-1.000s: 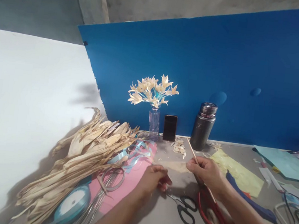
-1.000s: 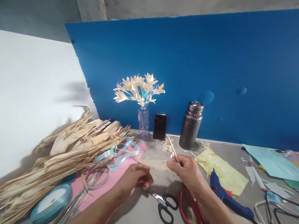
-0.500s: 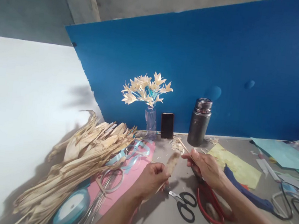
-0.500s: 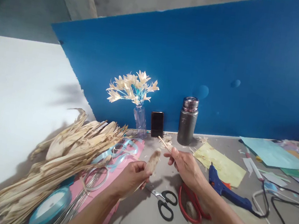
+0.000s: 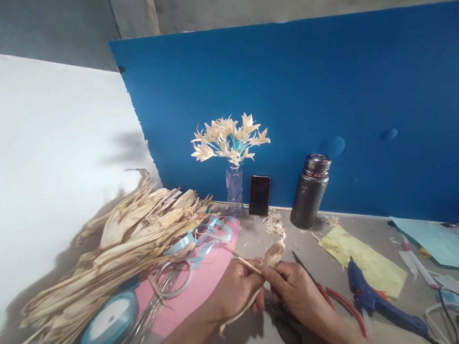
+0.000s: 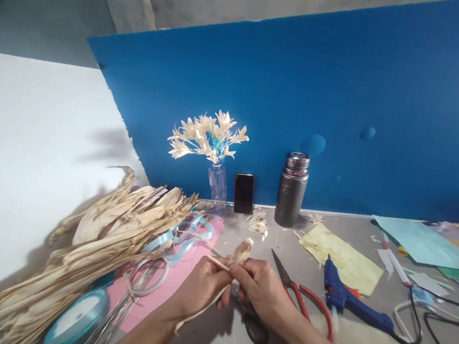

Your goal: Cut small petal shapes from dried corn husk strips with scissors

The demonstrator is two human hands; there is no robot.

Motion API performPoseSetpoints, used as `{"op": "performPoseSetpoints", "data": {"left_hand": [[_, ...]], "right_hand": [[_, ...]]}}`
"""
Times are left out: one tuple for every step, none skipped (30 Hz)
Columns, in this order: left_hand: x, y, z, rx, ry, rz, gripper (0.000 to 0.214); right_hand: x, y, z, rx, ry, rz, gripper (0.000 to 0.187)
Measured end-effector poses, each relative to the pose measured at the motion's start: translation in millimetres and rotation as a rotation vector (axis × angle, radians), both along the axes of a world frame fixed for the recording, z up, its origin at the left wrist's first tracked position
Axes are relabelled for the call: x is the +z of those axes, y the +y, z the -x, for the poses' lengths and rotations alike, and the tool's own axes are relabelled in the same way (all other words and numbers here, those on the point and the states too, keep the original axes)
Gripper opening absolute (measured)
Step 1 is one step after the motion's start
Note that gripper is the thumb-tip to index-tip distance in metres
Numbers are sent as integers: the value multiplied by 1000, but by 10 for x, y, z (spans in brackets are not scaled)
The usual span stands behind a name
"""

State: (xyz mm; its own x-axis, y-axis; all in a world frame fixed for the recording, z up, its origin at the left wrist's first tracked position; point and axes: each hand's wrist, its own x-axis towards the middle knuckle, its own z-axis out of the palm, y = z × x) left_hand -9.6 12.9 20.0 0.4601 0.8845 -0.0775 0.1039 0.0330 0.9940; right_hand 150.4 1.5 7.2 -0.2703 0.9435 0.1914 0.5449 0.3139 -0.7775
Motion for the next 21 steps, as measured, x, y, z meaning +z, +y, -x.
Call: {"op": "performPoseSetpoints", "data": {"left_hand": [[-9,5,2,0,-11,27,32],[-22,10,2,9,-20,53,31],[-37,15,1,20,-28,76,31],[-52,17,-4,28,-35,97,32],[-65,16,-12,33,-44,112,36],[-75,12,-22,38,-51,122,40],[-82,5,-35,50,-55,129,44],[-86,-2,-49,69,-56,135,48],[-87,-10,-63,91,-53,140,49],[-84,-16,-76,115,-50,146,49],[-79,-19,-87,133,-51,152,48],[-72,-20,-96,138,-58,161,47],[-63,-19,-104,134,-68,171,46],[-55,-17,-110,125,-78,183,45],[-48,-14,-114,116,-84,198,43],[-43,-13,-118,105,-85,214,40],[-42,-13,-120,93,-82,228,36],[-46,-15,-120,88,-74,236,33],[-55,-16,-120,87,-64,241,30],[-70,-17,-117,87,-56,247,27],[-90,-15,-113,86,-52,255,25]], "right_hand": [[-5,-9,-11,-11,-31,-37,54],[-7,-19,-25,-19,-66,-79,50],[-8,-30,-40,-25,-104,-125,44],[-8,-42,-55,-33,-145,-170,38],[-7,-53,-67,-49,-187,-212,33],[-8,-61,-75,-73,-228,-249,30],[-10,-67,-79,-103,-265,-281,28],[-12,-70,-80,-132,-298,-308,27],[-15,-69,-79,-155,-325,-330,26],[-19,-65,-77,-173,-346,-348,25],[-21,-58,-75,-186,-361,-365,25],[-24,-50,-76,-197,-370,-378,24],[-27,-39,-80,-210,-373,-390,24],[-29,-26,-90,-224,-371,-400,25],[-31,-11,-107,-243,-364,-407,26],[-31,8,-133,-266,-352,-411,28],[-29,32,-170,-292,-337,-411,29],[-22,61,-218,-321,-317,-408,30],[-9,96,-275,-348,-294,-400,31],[10,135,-340,-378,-266,-387,32],[34,176,-408,-406,-232,-369,34]]}}
